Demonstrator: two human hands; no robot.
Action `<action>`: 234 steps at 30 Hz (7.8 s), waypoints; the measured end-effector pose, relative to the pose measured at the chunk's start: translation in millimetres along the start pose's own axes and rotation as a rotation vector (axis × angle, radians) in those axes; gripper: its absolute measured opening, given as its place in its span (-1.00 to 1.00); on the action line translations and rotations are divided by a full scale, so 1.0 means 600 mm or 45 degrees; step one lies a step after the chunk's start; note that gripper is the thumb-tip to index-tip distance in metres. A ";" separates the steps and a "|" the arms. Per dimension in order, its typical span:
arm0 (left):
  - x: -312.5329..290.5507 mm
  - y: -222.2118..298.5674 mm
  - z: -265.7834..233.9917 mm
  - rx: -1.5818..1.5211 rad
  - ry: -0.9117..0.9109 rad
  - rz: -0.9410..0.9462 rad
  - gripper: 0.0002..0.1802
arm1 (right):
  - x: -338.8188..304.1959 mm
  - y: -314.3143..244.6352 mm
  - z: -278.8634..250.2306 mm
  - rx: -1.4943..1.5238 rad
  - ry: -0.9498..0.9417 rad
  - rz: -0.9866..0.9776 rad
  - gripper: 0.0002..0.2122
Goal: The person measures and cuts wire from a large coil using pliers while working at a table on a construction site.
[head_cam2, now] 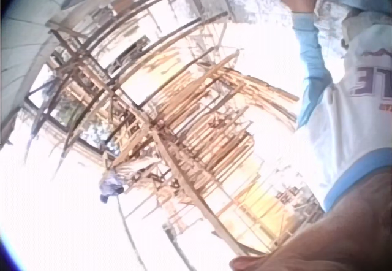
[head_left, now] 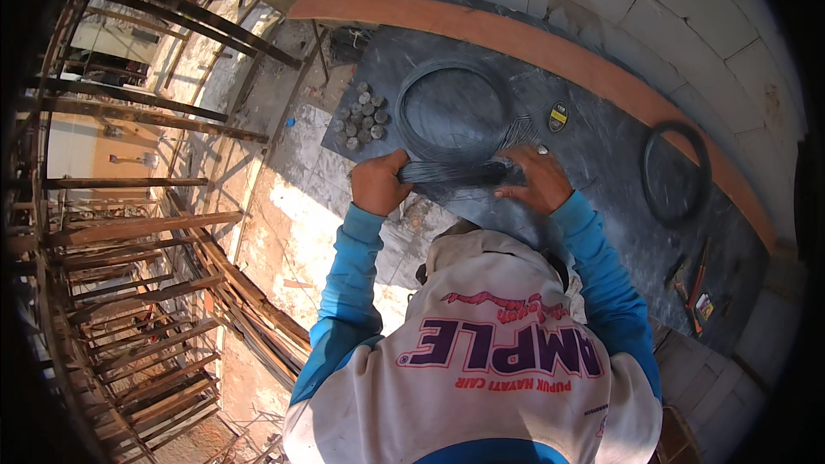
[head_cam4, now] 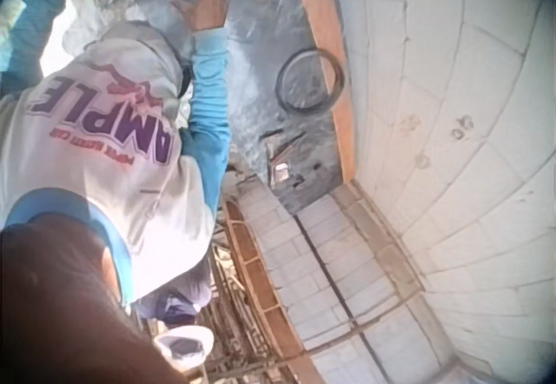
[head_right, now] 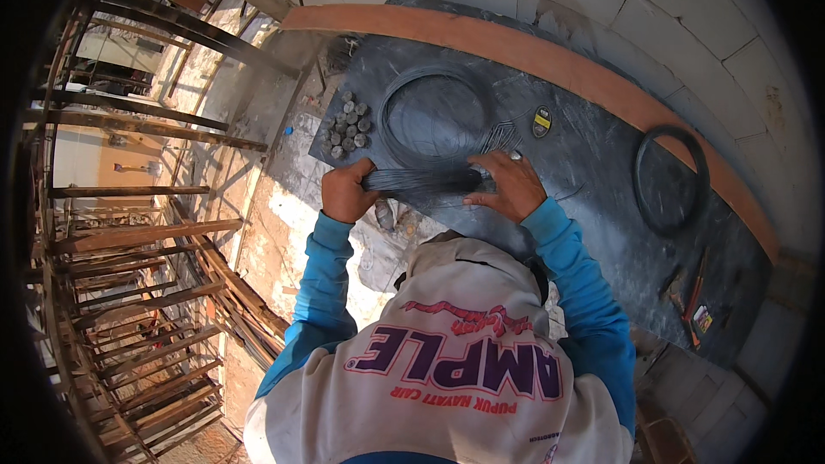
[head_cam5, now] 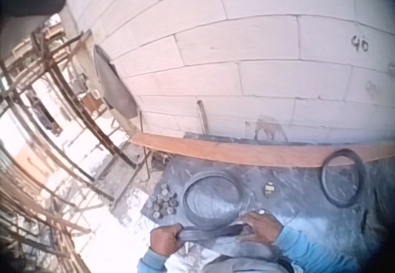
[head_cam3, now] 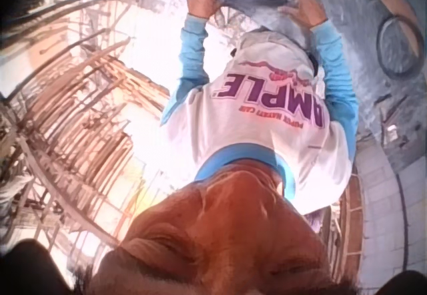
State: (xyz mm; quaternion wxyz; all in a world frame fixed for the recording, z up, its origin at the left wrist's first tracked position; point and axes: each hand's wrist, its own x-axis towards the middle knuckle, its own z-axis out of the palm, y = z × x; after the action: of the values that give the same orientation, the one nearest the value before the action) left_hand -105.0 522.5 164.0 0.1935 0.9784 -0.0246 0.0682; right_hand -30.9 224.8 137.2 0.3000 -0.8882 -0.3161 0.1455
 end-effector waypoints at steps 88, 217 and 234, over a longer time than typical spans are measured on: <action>0.026 -0.036 -0.430 -0.270 0.834 0.134 -0.77 | 0.046 -0.005 0.030 0.846 0.749 0.054 -0.55; -0.125 0.033 -0.054 0.237 1.020 0.036 -0.62 | -0.018 -0.279 0.106 0.985 -0.367 -0.320 -0.55; -0.334 -0.095 0.100 -1.432 1.013 -1.132 -0.38 | -0.035 -0.243 0.017 0.675 -0.224 -0.722 -0.63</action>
State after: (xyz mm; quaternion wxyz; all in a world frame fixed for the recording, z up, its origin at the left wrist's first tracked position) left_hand -291.6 556.7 59.3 0.6585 0.5562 0.4054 0.3044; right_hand -120.5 305.7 221.8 0.5189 -0.6417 -0.5247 0.2091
